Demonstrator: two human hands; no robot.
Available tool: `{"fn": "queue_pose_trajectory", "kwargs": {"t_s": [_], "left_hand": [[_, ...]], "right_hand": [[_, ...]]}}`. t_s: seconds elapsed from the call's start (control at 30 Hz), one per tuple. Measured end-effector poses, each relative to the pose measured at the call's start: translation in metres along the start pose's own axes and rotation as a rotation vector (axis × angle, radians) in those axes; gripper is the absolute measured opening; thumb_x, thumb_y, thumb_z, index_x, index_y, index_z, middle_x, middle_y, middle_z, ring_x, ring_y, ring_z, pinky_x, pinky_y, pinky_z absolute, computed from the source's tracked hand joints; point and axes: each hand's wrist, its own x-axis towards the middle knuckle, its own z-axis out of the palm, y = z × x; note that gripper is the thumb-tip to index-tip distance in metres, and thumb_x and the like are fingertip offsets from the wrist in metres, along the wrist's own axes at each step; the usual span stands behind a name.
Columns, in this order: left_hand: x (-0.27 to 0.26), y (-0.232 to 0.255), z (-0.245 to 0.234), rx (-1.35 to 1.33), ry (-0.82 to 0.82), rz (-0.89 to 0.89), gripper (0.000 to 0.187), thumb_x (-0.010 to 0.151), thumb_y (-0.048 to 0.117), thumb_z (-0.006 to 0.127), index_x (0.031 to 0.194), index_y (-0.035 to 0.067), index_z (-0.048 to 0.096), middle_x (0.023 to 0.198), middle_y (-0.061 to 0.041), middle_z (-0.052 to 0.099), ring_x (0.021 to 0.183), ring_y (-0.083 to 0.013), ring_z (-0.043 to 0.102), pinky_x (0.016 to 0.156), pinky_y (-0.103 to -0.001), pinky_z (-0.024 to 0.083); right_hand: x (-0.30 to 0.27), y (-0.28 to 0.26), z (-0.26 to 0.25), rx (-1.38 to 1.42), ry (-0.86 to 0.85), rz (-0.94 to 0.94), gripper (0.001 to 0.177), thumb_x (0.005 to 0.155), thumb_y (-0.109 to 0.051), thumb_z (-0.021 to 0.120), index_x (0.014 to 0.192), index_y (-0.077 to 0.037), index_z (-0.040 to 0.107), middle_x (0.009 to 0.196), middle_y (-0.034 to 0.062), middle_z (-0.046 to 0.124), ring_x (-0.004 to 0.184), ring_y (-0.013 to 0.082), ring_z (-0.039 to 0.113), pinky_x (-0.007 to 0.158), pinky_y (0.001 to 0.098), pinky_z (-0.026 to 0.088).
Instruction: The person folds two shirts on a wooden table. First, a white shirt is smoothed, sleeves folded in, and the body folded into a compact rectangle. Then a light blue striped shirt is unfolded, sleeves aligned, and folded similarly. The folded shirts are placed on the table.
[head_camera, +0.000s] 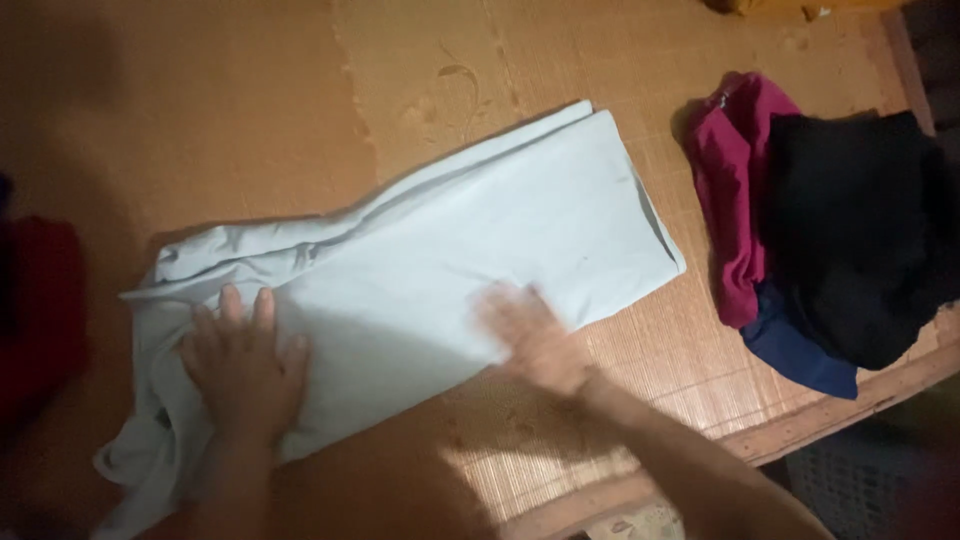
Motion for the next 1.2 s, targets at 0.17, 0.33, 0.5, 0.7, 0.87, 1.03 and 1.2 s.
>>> {"fn": "queue_pose_trajectory", "kwargs": {"t_s": [0.17, 0.33, 0.5, 0.7, 0.87, 1.03, 1.2], "left_hand": [[-0.001, -0.007, 0.008, -0.017, 0.023, 0.027, 0.07, 0.086, 0.034, 0.057, 0.15, 0.018, 0.032, 0.15, -0.016, 0.021, 0.137, -0.0479, 0.02, 0.102, -0.069, 0.024], [-0.006, 0.006, -0.002, 0.114, 0.274, 0.144, 0.058, 0.09, 0.04, 0.054, 0.142, 0.017, 0.044, 0.144, -0.02, 0.036, 0.128, -0.0475, 0.038, 0.092, -0.062, 0.037], [-0.073, 0.031, 0.0, -0.08, 0.283, 0.172, 0.056, 0.092, 0.047, 0.048, 0.142, 0.021, 0.044, 0.15, -0.02, 0.033, 0.136, -0.0481, 0.028, 0.101, -0.063, 0.031], [-0.13, 0.069, -0.028, -0.679, 0.136, -0.707, 0.038, 0.097, 0.035, 0.053, 0.129, 0.013, 0.05, 0.131, -0.01, 0.047, 0.126, -0.0296, 0.045, 0.102, -0.047, 0.038], [-0.122, 0.059, -0.03, -1.662, 0.71, -1.505, 0.055, 0.086, 0.033, 0.067, 0.133, 0.013, 0.044, 0.137, -0.012, 0.044, 0.126, -0.0316, 0.049, 0.102, -0.043, 0.049], [-0.101, 0.044, -0.059, -1.355, 0.372, -1.455, 0.05, 0.094, 0.034, 0.037, 0.137, 0.009, 0.043, 0.125, -0.01, 0.053, 0.11, -0.0217, 0.053, 0.095, -0.032, 0.042], [-0.091, -0.029, 0.017, -1.493, 0.549, -1.75, 0.084, 0.071, 0.04, 0.073, 0.138, 0.004, 0.038, 0.132, -0.01, 0.054, 0.11, -0.0201, 0.06, 0.088, -0.028, 0.052]], "right_hand": [[-0.1, 0.14, -0.008, -0.302, 0.189, 0.454, 0.055, 0.098, -0.045, 0.035, 0.145, -0.019, 0.047, 0.142, 0.0047, 0.051, 0.131, 0.0258, 0.044, 0.104, 0.0467, 0.031], [-0.156, 0.176, -0.006, -0.327, 0.205, 0.707, 0.054, 0.088, -0.045, 0.054, 0.136, -0.02, 0.057, 0.115, 0.0077, 0.059, 0.104, 0.0261, 0.059, 0.077, 0.0411, 0.046], [-0.131, 0.085, -0.043, -0.352, -0.048, 0.828, 0.022, 0.099, -0.034, 0.056, 0.102, -0.013, 0.063, 0.067, -0.0022, 0.061, 0.036, 0.0101, 0.048, 0.032, 0.023, 0.038], [-0.062, 0.048, -0.09, 1.576, 0.26, 1.686, 0.033, 0.093, -0.016, 0.05, 0.112, 0.01, 0.057, 0.1, 0.0274, 0.063, 0.088, 0.0383, 0.064, 0.071, 0.0494, 0.057], [-0.149, 0.169, 0.133, 2.364, 0.441, 1.69, 0.07, 0.094, -0.049, 0.066, 0.136, -0.006, 0.031, 0.13, 0.0188, 0.05, 0.119, 0.0439, 0.054, 0.088, 0.065, 0.051], [-0.09, 0.177, 0.061, 2.445, 0.489, 1.336, 0.077, 0.093, -0.039, 0.065, 0.143, -0.007, 0.016, 0.135, 0.0253, 0.048, 0.117, 0.0383, 0.06, 0.077, 0.0596, 0.059], [-0.052, 0.157, -0.033, 1.915, 0.386, 1.499, 0.008, 0.095, -0.03, 0.054, 0.099, -0.026, 0.06, 0.122, 0.0085, 0.058, 0.111, 0.0249, 0.061, 0.087, 0.0581, 0.054]]}}
